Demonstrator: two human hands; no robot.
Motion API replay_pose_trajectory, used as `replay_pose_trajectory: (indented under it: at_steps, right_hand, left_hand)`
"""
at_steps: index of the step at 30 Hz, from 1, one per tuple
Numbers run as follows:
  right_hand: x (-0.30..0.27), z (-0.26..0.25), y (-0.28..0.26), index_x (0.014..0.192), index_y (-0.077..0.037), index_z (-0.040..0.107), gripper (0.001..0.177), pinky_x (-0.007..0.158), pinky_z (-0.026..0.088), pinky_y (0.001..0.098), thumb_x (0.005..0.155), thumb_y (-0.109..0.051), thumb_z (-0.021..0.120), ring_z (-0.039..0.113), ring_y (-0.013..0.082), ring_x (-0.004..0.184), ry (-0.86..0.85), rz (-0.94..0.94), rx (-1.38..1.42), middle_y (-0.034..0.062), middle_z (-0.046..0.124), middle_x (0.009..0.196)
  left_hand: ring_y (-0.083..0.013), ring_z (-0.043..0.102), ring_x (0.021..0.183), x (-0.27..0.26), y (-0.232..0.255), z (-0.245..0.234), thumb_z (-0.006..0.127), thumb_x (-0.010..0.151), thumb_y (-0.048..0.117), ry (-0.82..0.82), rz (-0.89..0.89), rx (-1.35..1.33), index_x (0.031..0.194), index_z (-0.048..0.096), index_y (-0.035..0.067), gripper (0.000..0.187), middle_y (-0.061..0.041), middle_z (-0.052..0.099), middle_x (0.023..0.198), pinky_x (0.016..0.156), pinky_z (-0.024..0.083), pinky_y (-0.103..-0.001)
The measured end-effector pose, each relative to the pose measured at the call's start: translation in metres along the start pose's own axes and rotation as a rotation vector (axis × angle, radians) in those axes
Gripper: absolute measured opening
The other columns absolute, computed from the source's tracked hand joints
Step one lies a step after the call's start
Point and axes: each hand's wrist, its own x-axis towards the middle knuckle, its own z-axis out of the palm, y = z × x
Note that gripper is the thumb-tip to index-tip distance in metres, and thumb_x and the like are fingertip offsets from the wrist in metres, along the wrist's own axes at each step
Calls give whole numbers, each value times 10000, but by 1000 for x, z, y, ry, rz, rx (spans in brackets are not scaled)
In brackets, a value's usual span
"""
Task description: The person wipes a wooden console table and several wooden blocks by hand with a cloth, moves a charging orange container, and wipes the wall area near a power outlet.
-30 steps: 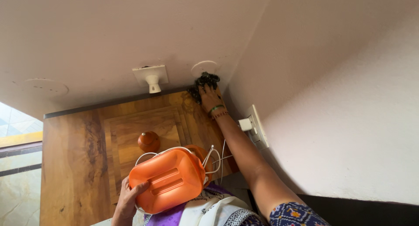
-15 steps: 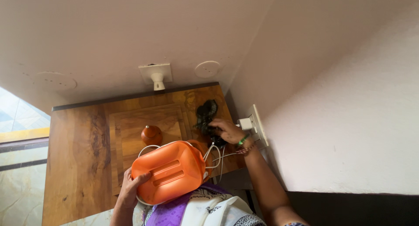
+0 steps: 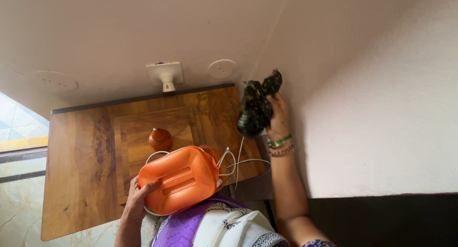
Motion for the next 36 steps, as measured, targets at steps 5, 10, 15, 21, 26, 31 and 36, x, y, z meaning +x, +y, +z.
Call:
replay_pose_trajectory:
  at_steps: [5,10,15,21,26,31,36]
  right_hand:
    - [59,-22,78,1278,11,623,358,932,576,393,1008,-223,635,688,259,1046,7,-17,-372,143,726,1144]
    - [71,-13,140,1324,26,590,430,1095,432,456,1002,-248,670,482,428,1270,-219,-176,-1402,294,412,1421]
    - [39,33,152,1370,-12,550,518,1025,432,496,925,-235,696,431,459,1265,-434,10,-1872,183,434,1411]
    - [36,12,159,1266,-63,658,438,1047,506,399,839,17,714,587,350,1218,-475,61,-1550,149,604,1309]
    - [93,1,185,1190,-57,682,450,1038,459,464,756,28,762,543,421,1228,-377,-145,-1601,214,562,1332]
    - [113,23,196,1350,-174,624,556,964,461,499,827,-3,700,528,438,1151,-203,-35,-1503,233,453,1472]
    - [82,37,192,1170,-150,710,332,927,494,478,848,-74,735,576,404,1048,-541,-400,-1553,178,562,1188]
  left_hand:
    - [-215,689,874,1,1,0,783,752,187,2,0,-27,1117,663,-92,475,-154,725,990,799,565,-346]
    - [-210,685,878,-2,6,4,782,746,168,-17,11,-33,1132,664,-97,482,-152,722,996,798,563,-343]
    - [-207,698,902,-4,15,11,771,723,163,-4,10,-16,1152,665,-84,506,-148,732,1016,820,574,-341]
    - [-229,694,902,-3,21,15,786,712,161,-22,-10,-47,1172,657,-89,540,-159,728,1021,822,574,-369]
    - [-234,698,907,-3,23,15,792,699,170,-38,-15,-33,1181,666,-86,561,-163,735,1017,825,577,-369]
    - [-230,698,907,-4,26,16,792,697,176,-43,-16,-17,1183,670,-80,563,-157,736,1016,829,575,-367]
    - [-212,691,916,-4,28,17,793,696,173,-54,6,-31,1191,676,-71,564,-146,736,1019,840,564,-352]
